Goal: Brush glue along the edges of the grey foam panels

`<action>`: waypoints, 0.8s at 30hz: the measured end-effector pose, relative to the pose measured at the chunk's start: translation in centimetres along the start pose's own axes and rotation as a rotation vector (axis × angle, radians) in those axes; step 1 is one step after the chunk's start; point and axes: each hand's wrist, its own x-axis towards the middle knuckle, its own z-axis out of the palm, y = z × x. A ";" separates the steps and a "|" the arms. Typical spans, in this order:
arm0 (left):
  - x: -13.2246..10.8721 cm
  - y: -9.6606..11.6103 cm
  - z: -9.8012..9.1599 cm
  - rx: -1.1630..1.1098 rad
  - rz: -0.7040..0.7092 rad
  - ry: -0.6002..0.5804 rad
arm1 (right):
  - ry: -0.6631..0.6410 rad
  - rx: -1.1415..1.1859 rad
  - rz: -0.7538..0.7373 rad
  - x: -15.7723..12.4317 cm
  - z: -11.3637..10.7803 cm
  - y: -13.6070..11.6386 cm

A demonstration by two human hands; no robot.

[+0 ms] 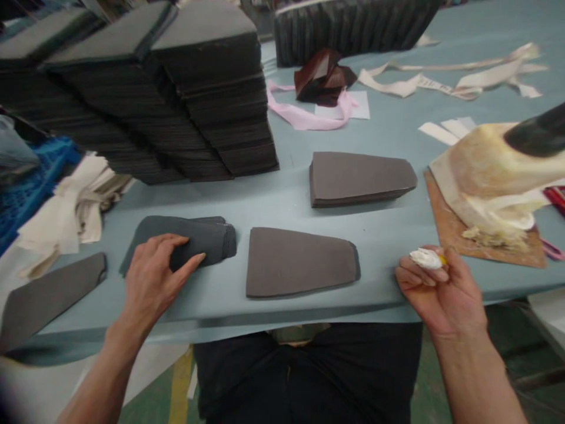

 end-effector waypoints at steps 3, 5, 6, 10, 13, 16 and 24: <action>-0.3 0.2 0.4 -0.063 -0.013 0.022 | 0.016 -0.001 -0.008 -0.1 0.4 -0.1; -0.5 0.4 0.5 -0.110 -0.033 0.050 | 0.028 0.010 -0.004 -0.1 0.6 -0.3; -0.5 0.4 0.5 -0.135 -0.047 0.065 | 0.034 0.016 0.002 -0.2 0.8 -0.5; -0.4 0.5 0.3 -0.237 -0.109 0.114 | 0.094 0.013 -0.038 -1.4 2.4 -2.3; -0.5 0.8 0.1 -0.310 -0.149 0.146 | 0.092 -0.002 -0.118 -3.5 5.2 -3.9; -0.9 1.3 0.0 -0.376 -0.166 0.187 | -0.037 -0.105 -0.303 -6.0 9.3 -4.7; -2.3 2.5 0.4 -0.489 -0.197 0.309 | -0.453 -0.614 -0.615 -8.2 21.8 -0.2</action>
